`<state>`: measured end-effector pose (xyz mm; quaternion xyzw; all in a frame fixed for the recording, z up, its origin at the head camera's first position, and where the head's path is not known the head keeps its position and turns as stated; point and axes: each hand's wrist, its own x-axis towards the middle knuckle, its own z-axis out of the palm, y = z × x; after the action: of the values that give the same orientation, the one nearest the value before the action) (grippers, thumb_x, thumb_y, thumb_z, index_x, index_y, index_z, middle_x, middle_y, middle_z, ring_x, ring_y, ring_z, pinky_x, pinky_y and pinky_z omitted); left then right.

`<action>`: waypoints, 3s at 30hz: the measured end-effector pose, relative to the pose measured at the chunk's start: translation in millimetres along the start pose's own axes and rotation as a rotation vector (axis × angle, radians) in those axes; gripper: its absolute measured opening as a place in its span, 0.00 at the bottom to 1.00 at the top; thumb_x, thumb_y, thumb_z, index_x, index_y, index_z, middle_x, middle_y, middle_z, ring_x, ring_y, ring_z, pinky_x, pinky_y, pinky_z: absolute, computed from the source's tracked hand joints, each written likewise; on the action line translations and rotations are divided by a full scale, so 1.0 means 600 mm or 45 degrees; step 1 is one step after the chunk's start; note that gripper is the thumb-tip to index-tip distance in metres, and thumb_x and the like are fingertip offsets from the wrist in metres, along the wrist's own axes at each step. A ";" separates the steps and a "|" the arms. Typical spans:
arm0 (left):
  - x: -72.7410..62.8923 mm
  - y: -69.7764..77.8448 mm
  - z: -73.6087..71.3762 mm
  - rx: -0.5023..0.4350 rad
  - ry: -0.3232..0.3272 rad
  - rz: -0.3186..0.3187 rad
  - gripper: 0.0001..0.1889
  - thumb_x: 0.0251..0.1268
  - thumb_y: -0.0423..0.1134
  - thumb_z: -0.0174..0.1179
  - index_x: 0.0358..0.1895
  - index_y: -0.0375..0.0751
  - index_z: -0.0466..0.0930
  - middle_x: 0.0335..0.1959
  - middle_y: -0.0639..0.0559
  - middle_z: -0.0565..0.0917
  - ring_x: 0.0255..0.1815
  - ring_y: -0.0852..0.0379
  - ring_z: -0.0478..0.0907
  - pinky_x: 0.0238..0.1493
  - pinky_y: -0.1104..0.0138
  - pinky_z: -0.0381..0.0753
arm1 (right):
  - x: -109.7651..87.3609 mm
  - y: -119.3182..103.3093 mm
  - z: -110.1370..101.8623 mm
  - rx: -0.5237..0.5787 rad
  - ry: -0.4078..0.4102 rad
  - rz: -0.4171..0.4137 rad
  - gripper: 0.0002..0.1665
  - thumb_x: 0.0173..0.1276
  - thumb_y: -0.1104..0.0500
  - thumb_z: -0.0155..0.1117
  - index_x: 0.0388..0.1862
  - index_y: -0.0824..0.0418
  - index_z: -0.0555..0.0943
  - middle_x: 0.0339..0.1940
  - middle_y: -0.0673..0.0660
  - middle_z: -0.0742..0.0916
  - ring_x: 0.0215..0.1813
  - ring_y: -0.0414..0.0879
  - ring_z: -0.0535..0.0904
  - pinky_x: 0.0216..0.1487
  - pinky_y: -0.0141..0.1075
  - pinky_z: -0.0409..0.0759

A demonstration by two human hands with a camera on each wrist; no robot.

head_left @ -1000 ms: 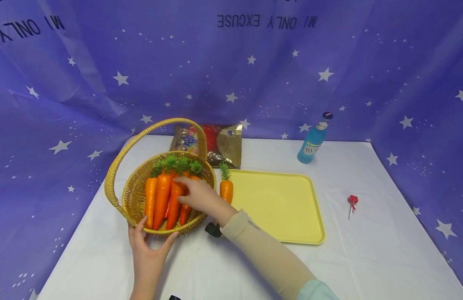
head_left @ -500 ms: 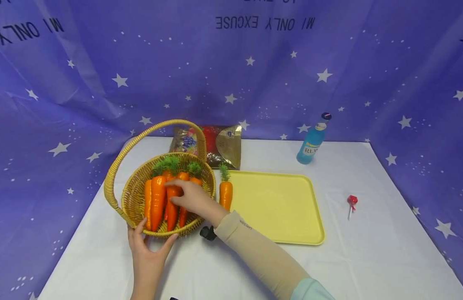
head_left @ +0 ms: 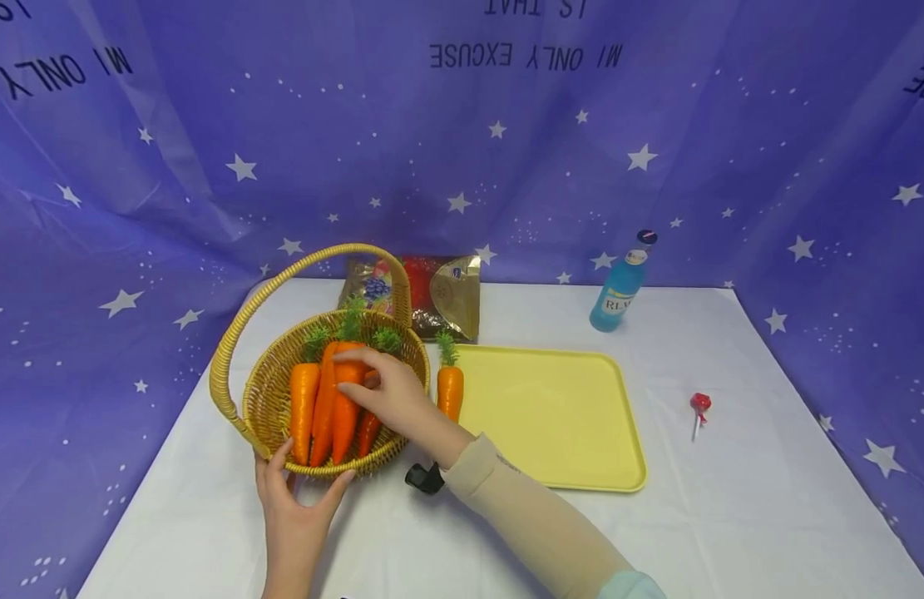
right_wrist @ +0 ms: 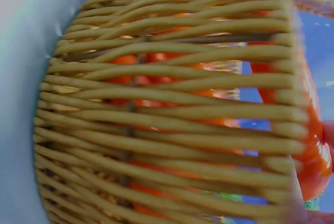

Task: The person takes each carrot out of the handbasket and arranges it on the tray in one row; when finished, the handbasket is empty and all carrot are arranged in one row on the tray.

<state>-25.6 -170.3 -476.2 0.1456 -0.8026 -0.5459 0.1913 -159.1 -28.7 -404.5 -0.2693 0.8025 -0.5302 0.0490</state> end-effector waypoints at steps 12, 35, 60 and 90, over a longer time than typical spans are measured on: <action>-0.001 0.003 0.000 -0.024 -0.023 -0.038 0.49 0.49 0.37 0.76 0.72 0.39 0.53 0.77 0.49 0.30 0.76 0.49 0.34 0.71 0.45 0.52 | -0.071 -0.017 -0.079 0.169 0.076 -0.012 0.22 0.69 0.54 0.64 0.62 0.44 0.77 0.61 0.44 0.78 0.44 0.44 0.79 0.40 0.35 0.82; -0.003 0.004 -0.004 -0.027 -0.043 -0.112 0.50 0.50 0.41 0.75 0.73 0.45 0.51 0.77 0.50 0.27 0.76 0.48 0.34 0.71 0.45 0.52 | -0.132 0.112 -0.168 -0.231 0.169 0.384 0.21 0.67 0.59 0.64 0.58 0.49 0.78 0.52 0.52 0.83 0.36 0.46 0.78 0.37 0.39 0.79; -0.002 0.006 -0.002 -0.029 -0.060 -0.115 0.50 0.51 0.41 0.75 0.74 0.43 0.50 0.77 0.51 0.26 0.76 0.49 0.32 0.71 0.45 0.52 | -0.129 0.128 -0.141 -0.551 0.063 0.517 0.32 0.66 0.49 0.67 0.68 0.47 0.72 0.45 0.60 0.78 0.36 0.50 0.72 0.33 0.37 0.72; -0.002 0.003 -0.003 -0.041 -0.037 -0.074 0.49 0.50 0.38 0.75 0.73 0.43 0.52 0.77 0.50 0.28 0.76 0.50 0.34 0.71 0.45 0.53 | -0.056 -0.039 -0.104 -0.197 -0.164 0.260 0.38 0.68 0.44 0.63 0.74 0.45 0.62 0.61 0.54 0.79 0.53 0.45 0.79 0.47 0.35 0.81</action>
<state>-23.6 -170.6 -474.3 0.1580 -0.7920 -0.5660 0.1658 -144.3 32.1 -364.1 -0.2227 0.8594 -0.4406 0.1331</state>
